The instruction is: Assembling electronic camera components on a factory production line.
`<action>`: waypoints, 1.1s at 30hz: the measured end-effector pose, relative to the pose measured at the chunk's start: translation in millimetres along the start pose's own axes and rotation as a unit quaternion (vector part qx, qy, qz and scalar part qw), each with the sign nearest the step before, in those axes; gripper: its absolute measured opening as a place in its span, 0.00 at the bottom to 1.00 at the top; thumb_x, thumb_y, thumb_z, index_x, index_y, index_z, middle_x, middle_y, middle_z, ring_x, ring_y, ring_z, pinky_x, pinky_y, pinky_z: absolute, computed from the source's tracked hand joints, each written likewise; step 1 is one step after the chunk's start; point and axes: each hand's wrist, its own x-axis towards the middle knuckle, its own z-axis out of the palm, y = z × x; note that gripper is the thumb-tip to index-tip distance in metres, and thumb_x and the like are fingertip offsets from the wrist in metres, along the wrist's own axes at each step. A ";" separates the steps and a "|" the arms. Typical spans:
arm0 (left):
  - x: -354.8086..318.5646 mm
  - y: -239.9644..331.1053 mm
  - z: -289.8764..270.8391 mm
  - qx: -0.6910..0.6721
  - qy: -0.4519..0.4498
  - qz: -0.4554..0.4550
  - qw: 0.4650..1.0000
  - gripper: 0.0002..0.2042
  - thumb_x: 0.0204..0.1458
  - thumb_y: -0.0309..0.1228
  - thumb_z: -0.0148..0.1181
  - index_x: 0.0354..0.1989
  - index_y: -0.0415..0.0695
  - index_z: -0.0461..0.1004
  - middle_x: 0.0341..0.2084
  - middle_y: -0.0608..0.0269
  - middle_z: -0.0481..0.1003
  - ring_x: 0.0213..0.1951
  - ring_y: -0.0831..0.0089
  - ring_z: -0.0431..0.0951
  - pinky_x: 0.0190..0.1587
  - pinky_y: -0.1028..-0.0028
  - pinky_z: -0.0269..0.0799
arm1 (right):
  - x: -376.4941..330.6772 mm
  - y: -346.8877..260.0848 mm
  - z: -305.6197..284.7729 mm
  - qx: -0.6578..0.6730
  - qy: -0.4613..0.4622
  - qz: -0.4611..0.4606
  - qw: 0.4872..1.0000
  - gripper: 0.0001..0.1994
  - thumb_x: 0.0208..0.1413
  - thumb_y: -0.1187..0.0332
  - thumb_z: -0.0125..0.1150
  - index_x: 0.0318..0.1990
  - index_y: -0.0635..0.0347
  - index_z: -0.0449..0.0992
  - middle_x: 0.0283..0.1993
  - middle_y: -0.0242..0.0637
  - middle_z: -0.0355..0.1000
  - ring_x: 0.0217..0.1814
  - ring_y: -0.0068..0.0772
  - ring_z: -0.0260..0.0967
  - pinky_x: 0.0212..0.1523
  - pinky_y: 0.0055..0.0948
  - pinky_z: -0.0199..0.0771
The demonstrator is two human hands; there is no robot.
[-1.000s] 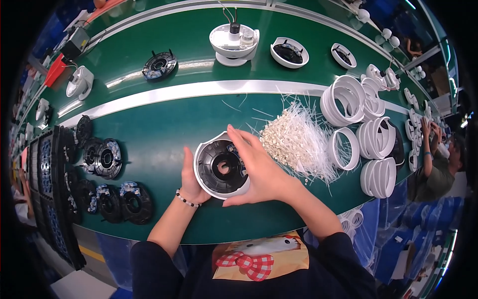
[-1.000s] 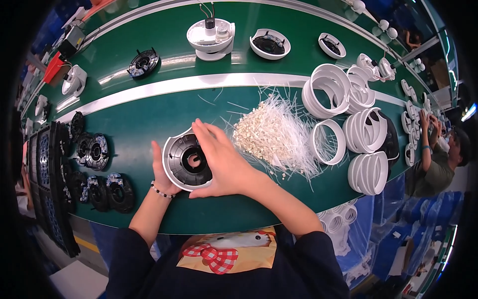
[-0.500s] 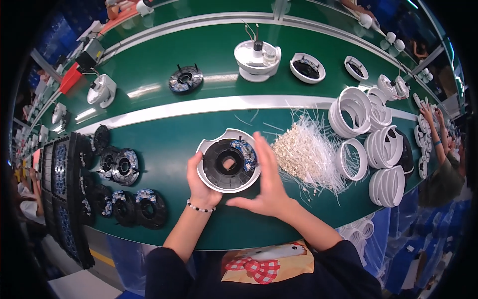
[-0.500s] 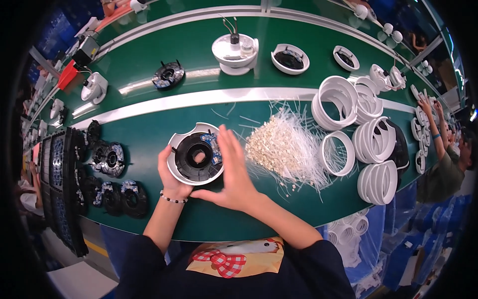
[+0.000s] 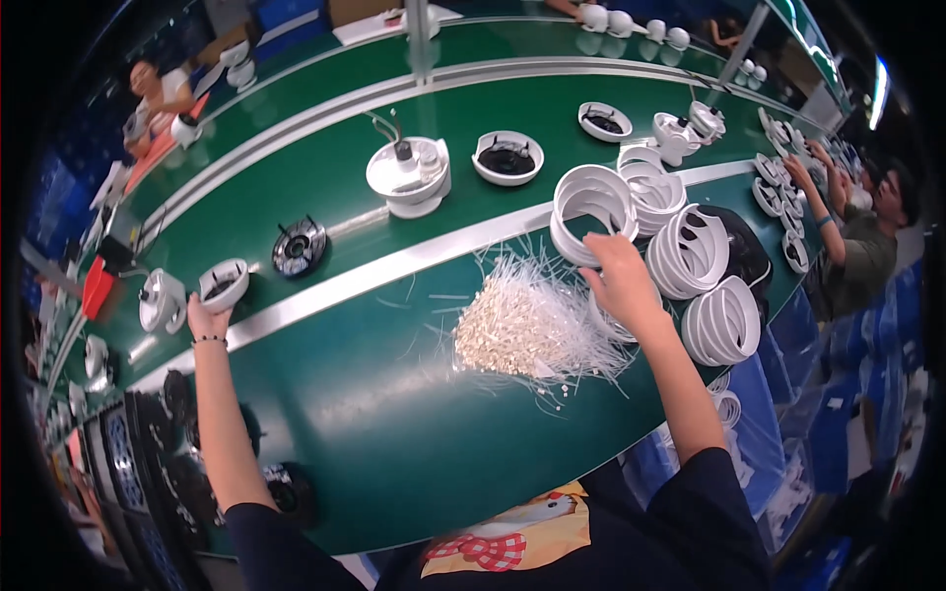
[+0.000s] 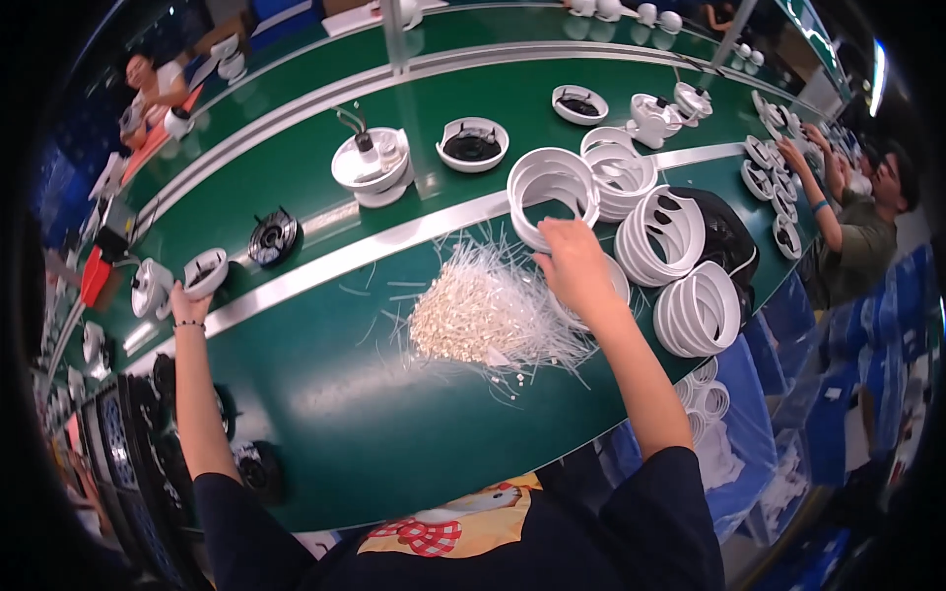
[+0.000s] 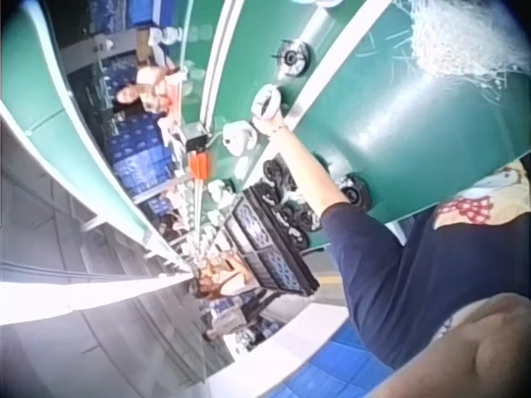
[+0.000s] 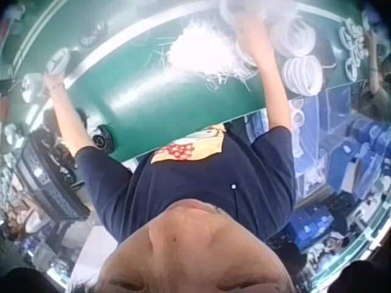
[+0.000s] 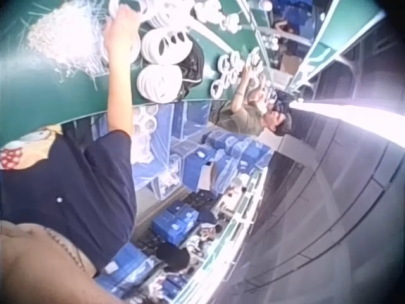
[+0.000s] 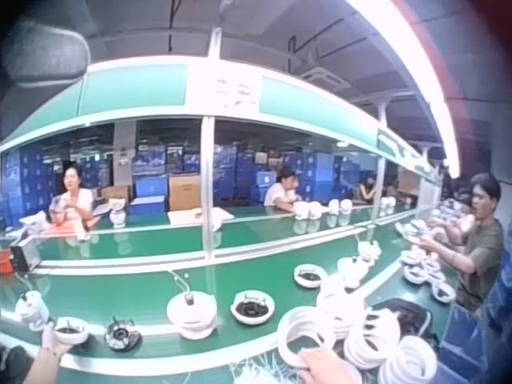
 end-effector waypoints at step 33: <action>-168.9 -92.7 85.4 0.217 -0.121 0.143 0.958 0.11 0.44 0.22 0.54 0.38 0.36 0.66 0.32 0.63 0.69 0.35 0.77 0.69 0.39 0.78 0.64 | -54.3 -187.7 -1.7 0.208 -0.351 -0.291 0.865 0.34 0.28 0.53 0.66 0.47 0.59 0.65 0.61 0.47 0.44 0.63 0.55 0.38 0.55 0.59 0.42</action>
